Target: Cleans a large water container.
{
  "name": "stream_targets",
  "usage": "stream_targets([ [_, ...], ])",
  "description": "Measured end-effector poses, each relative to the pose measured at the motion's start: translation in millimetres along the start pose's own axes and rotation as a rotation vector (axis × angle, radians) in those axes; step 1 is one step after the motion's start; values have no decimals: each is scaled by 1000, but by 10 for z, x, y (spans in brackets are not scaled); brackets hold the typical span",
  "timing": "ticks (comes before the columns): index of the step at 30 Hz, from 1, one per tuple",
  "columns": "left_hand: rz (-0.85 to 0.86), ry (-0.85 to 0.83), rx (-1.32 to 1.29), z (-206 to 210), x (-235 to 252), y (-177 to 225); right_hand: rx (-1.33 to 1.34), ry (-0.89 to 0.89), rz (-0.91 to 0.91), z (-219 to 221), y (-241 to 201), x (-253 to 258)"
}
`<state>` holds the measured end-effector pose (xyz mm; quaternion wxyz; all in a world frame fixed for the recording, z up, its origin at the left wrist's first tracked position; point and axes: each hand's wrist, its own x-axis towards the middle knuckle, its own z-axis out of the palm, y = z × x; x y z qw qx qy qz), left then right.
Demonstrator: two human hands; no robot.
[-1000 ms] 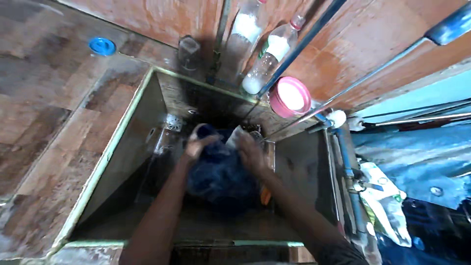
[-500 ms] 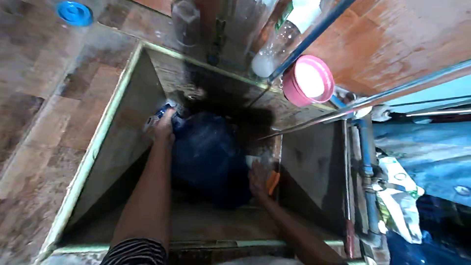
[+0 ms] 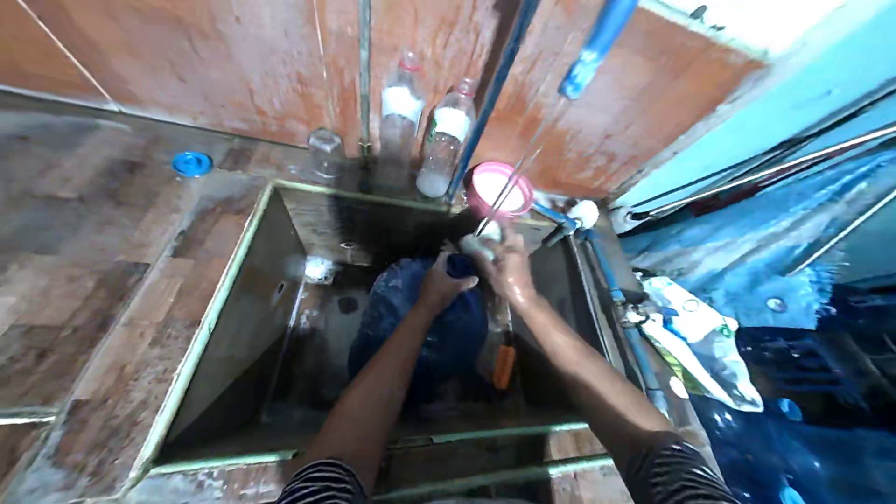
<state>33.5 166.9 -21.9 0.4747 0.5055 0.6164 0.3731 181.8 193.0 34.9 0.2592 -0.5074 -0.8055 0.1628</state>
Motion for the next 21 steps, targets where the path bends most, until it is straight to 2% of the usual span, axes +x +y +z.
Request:
stream_targets([
  [2,100,4,46,31,-15,-27,-49,-89,-162,134,-10,-88],
  [4,79,-53,138,43,-77,-11,-21,-127,-160,191,-4,-85],
  [7,69,-87,272,71,-146,50,-19,-211,27,177,-152,29],
  [10,-3,-18,268,123,-159,109,-36,-279,221,176,-260,194],
  [14,-57,62,254,193,-158,149,184,-96,439,117,-332,108],
  [15,-59,71,276,210,-126,129,191,-51,428,172,-308,78],
  [18,-35,96,348,208,-69,29,32,-32,110,476,-120,-17],
  [21,-7,45,481,109,-38,54,31,-58,-88,454,-44,-104],
])
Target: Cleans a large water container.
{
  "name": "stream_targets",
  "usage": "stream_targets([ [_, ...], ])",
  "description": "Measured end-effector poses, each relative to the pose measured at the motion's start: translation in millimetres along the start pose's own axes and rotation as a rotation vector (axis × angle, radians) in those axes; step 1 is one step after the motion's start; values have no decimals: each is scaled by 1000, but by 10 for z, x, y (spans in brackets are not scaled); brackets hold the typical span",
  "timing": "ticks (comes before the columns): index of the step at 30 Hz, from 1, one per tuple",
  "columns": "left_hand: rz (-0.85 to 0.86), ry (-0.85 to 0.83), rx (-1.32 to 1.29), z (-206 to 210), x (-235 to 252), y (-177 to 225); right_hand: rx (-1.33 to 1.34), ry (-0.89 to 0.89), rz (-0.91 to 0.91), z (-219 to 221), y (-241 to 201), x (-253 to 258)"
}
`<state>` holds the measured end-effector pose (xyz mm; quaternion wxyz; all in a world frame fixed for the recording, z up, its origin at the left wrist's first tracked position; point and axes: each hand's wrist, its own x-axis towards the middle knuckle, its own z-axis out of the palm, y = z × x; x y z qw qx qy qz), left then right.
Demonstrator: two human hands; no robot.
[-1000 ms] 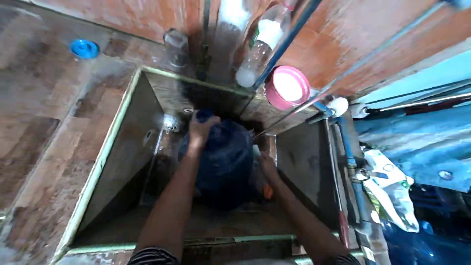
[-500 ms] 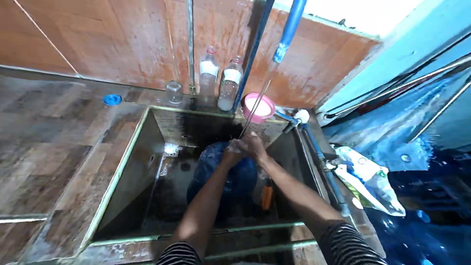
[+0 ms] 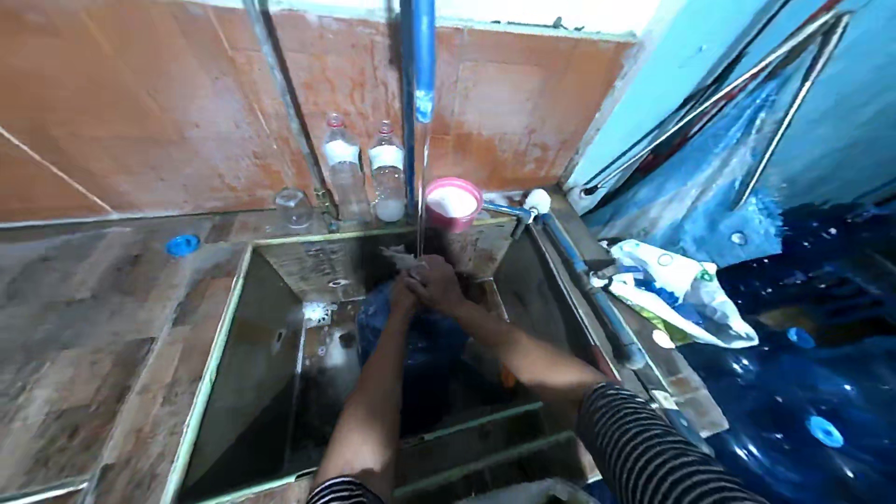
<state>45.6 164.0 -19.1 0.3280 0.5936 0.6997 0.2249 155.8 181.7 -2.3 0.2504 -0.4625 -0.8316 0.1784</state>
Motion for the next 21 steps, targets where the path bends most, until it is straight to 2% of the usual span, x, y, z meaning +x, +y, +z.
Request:
stream_targets([
  [2,23,-20,41,14,-3,24,-45,-83,3,-66,46,27],
  [3,30,-16,34,38,0,17,-70,-63,-14,-53,75,36],
  [7,89,40,-72,107,-16,12,-69,250,-142,133,214,31],
  [8,100,39,-73,108,-8,10,-62,249,-135,124,209,48],
  [11,51,14,-151,118,10,23,-36,-32,-7,-53,159,166],
  [13,-21,5,-189,110,15,101,76,-133,93,-190,208,269],
  [16,-71,43,-214,117,152,99,343,-16,296,-449,436,418],
  [18,-107,57,-228,89,227,99,349,47,411,-675,655,581],
  [21,-110,80,-247,58,273,81,318,205,468,-956,1074,932],
])
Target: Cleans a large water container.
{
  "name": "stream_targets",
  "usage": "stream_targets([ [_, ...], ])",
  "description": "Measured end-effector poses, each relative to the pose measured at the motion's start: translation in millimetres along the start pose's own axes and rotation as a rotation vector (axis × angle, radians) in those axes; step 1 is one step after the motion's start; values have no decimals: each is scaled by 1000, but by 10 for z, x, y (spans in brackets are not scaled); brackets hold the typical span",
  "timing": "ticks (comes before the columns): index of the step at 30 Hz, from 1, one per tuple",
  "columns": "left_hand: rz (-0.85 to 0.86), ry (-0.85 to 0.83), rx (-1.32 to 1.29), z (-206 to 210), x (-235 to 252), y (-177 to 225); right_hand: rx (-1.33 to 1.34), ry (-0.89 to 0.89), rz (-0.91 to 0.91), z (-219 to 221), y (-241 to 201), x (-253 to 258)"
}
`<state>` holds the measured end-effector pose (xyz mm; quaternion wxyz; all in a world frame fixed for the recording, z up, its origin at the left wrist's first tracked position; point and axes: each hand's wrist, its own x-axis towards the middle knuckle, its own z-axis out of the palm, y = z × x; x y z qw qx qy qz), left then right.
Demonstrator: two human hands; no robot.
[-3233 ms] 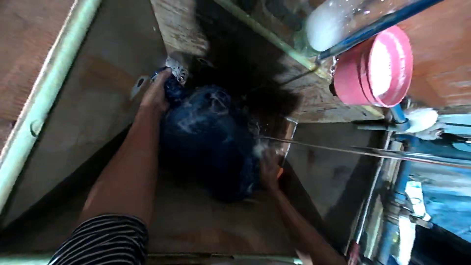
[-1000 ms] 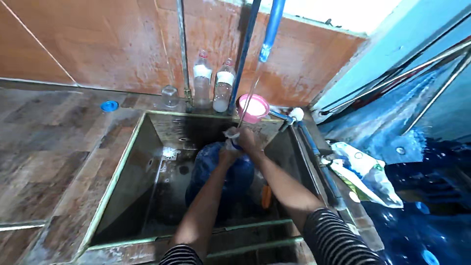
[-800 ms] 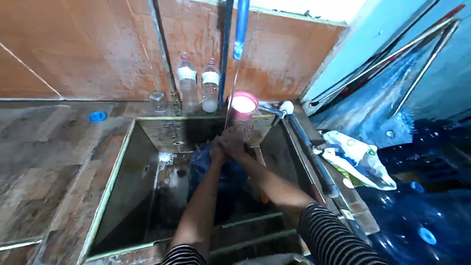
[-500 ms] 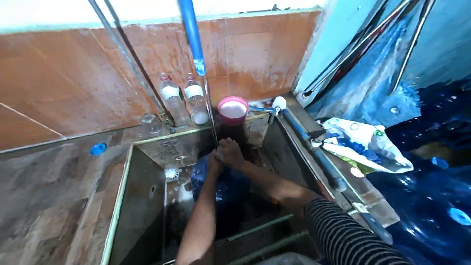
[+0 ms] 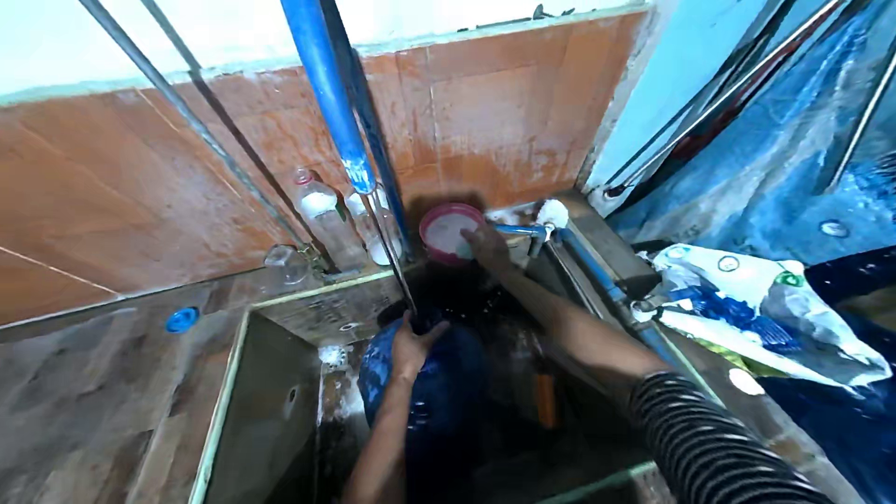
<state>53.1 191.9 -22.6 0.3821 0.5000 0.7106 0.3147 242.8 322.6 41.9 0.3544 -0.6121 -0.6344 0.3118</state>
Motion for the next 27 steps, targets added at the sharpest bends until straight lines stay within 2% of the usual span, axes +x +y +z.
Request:
stream_targets([
  [2,7,5,6,6,-21,-2,-1,79,-82,-154,103,360],
  [5,-8,13,-22,52,-53,9,-102,-34,-225,-377,233,694],
  [7,-3,32,-52,69,-70,-14,-301,-98,-224,-478,292,639],
  [11,39,90,-52,34,-181,-79,-656,-242,-9,-905,353,-469],
  [14,78,135,-20,9,-331,-105,-858,-432,369,-1304,564,-1464],
  [17,44,149,14,60,-417,-55,-931,-438,588,-1443,1008,-2238],
  [19,37,133,8,140,-422,19,-953,-401,639,-1386,1254,-2591],
  [21,65,78,-6,198,-453,63,-992,-302,599,-1294,1395,-2811],
  [24,77,-49,-7,180,-621,96,-872,-178,594,-1392,1308,-2847],
  [25,72,-34,-23,176,-691,58,-787,-140,587,-1469,1271,-2848],
  [27,86,146,-82,196,-826,-65,-557,-98,558,-1639,1189,-2872],
])
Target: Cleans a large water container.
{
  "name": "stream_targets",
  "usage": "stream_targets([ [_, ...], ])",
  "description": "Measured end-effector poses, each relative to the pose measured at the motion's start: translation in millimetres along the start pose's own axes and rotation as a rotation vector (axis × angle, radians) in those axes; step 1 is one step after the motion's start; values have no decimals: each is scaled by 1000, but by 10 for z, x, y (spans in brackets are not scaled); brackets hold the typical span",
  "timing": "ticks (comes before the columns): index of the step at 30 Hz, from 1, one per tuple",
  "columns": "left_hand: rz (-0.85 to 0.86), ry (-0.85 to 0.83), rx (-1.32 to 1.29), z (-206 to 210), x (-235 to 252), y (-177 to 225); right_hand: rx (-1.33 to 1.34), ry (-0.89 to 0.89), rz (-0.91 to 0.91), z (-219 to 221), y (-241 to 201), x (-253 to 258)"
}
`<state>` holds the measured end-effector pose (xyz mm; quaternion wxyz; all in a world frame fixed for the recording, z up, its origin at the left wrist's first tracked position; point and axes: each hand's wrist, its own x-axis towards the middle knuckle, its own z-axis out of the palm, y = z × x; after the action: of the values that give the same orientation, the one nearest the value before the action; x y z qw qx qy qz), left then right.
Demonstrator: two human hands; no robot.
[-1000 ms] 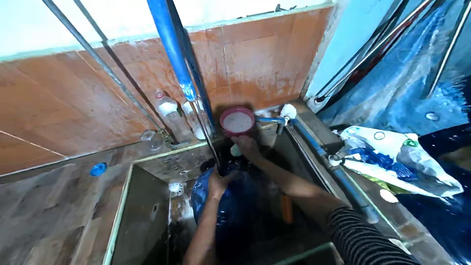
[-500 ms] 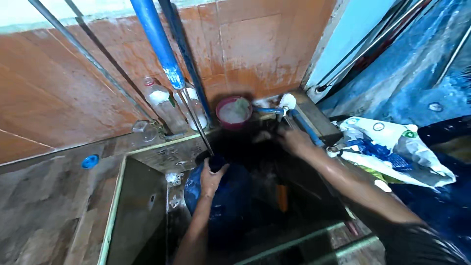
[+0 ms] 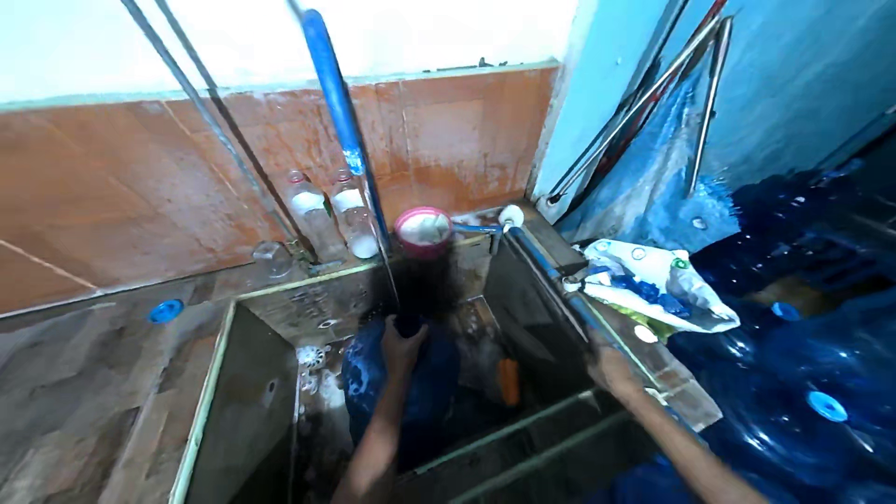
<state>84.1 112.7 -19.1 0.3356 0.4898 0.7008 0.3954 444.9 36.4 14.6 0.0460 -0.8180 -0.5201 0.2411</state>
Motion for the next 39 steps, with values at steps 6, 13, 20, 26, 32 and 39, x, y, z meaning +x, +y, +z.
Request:
stream_targets([
  [6,16,73,-56,-382,-235,-259,674,-90,-177,-575,-6,-509],
  [13,94,-37,-118,-667,-472,-671,-82,-58,-358,-890,-795,-467],
  [20,-216,-20,379,-889,-727,-560,-455,8,-362,-916,-1428,-229],
  [26,-275,-316,552,-741,-1009,-62,-77,-117,-374,-1374,-1083,10],
  [32,93,-498,405,-415,-1188,544,63,-292,-436,-2137,-270,-556],
  [39,591,-159,139,-216,-1409,778,-154,-342,-780,-2027,-11,-1011],
])
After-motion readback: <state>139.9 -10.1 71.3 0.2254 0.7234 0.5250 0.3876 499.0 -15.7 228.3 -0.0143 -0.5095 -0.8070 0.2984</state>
